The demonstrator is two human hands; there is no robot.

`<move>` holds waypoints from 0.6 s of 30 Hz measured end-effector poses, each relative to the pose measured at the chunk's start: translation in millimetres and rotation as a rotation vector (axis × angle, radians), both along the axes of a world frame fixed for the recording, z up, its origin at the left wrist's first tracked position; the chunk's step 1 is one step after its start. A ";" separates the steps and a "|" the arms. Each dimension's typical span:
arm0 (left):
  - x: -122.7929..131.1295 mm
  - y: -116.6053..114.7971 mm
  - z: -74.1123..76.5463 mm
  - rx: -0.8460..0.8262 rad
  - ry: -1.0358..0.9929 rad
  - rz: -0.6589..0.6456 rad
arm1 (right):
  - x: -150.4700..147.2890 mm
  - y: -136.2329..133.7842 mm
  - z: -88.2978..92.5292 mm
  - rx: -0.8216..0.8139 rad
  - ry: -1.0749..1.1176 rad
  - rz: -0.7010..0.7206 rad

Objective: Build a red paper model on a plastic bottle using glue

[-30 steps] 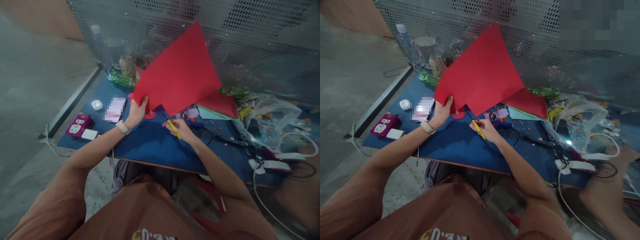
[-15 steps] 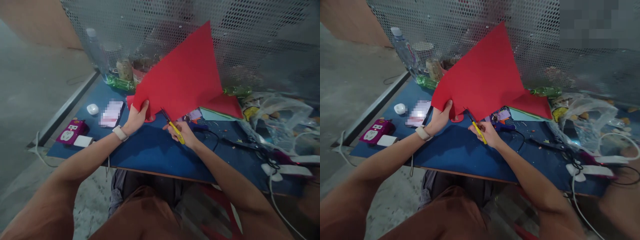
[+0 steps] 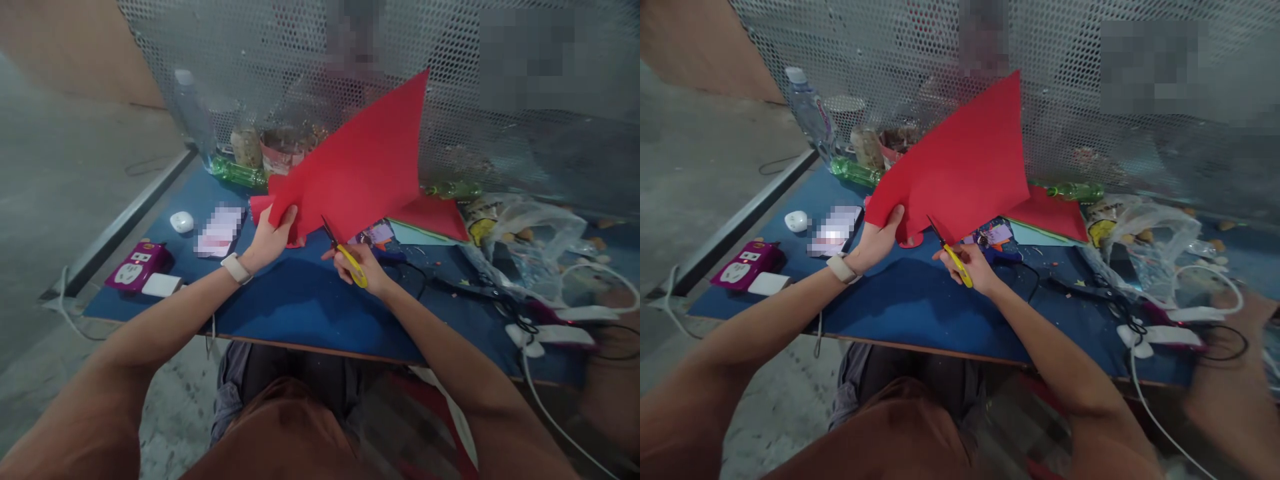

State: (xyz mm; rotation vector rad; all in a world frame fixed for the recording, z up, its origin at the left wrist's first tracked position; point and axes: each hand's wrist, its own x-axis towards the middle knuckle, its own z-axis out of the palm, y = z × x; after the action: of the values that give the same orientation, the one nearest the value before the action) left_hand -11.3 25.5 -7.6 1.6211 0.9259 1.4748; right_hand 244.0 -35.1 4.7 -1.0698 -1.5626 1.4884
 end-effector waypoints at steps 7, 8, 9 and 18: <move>1.1 -15.2 16.0 -0.015 0.037 -0.092 | 0.7 -2.0 0.9 0.061 0.004 -0.015; 1.0 -16.0 16.6 -0.014 0.035 -0.099 | 0.8 -2.2 1.6 0.063 0.001 -0.015; 1.0 -16.2 16.7 -0.012 0.034 -0.105 | 0.8 -2.4 2.6 0.061 -0.004 -0.017; 1.8 -12.3 14.6 -0.003 0.007 -0.112 | 2.6 -0.3 4.1 0.033 -0.036 -0.051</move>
State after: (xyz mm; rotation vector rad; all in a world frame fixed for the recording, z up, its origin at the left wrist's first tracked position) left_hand -9.5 13.2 7.0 1.6503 0.8268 1.3913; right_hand 246.7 -35.4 8.8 -1.1147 -1.5675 1.4122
